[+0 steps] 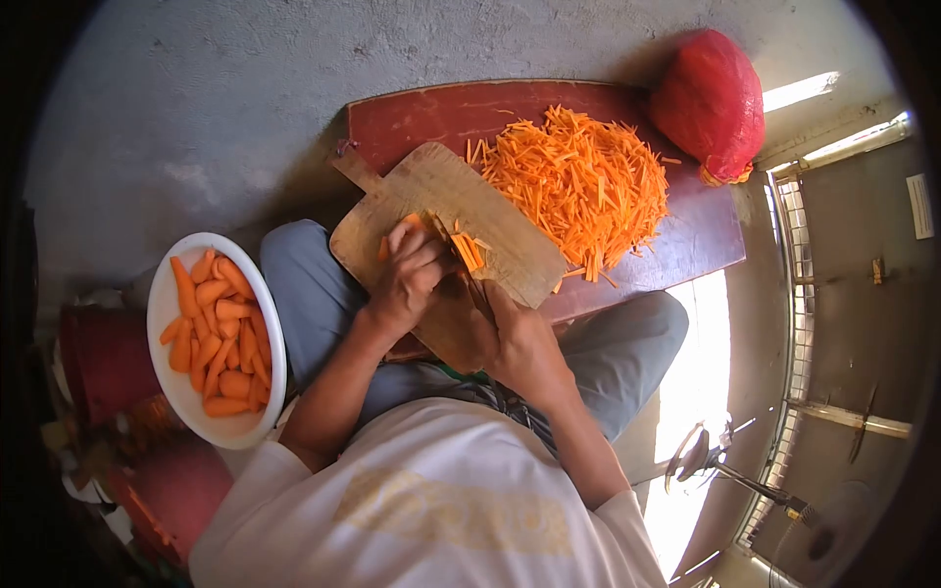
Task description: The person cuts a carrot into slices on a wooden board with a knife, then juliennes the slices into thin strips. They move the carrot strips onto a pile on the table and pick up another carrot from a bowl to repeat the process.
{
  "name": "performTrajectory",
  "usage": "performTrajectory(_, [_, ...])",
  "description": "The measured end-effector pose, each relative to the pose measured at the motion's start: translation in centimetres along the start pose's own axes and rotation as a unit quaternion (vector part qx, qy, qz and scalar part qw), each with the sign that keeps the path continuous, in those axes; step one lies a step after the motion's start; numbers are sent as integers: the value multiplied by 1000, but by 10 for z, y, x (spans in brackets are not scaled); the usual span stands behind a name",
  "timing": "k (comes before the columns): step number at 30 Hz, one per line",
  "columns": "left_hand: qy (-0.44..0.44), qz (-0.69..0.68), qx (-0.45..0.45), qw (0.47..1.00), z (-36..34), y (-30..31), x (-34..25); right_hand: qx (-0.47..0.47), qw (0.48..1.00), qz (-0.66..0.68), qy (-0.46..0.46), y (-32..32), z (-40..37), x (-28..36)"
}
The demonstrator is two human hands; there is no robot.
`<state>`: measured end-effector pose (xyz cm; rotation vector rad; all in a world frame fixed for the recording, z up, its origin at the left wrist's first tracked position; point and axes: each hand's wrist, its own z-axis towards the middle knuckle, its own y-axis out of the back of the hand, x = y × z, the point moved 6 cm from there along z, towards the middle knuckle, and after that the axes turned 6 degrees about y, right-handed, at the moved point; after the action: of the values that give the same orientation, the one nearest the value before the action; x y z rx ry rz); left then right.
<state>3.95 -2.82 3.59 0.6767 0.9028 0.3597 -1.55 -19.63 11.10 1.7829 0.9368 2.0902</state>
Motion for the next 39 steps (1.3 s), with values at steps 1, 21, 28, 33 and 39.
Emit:
performTrajectory(1, [0,9,5,1000,0,0,0,-5,1000,-17,-1,-5,1,-4])
performTrajectory(21, [-4,6,15,1000,-6,-7,9,-23,999,-22,18,-11,1,-7])
performTrajectory(28, [-29,-12,-37,999,-7,-3,2,-9,1000,0,-11,-4,-6,-3])
performTrajectory(33, [-24,36,3,999,-6,1,2,-37,999,-18,9,-9,4,-7])
performTrajectory(39, [-29,16,-82,996,-2,14,-8,-51,996,41,58,6,13,-20])
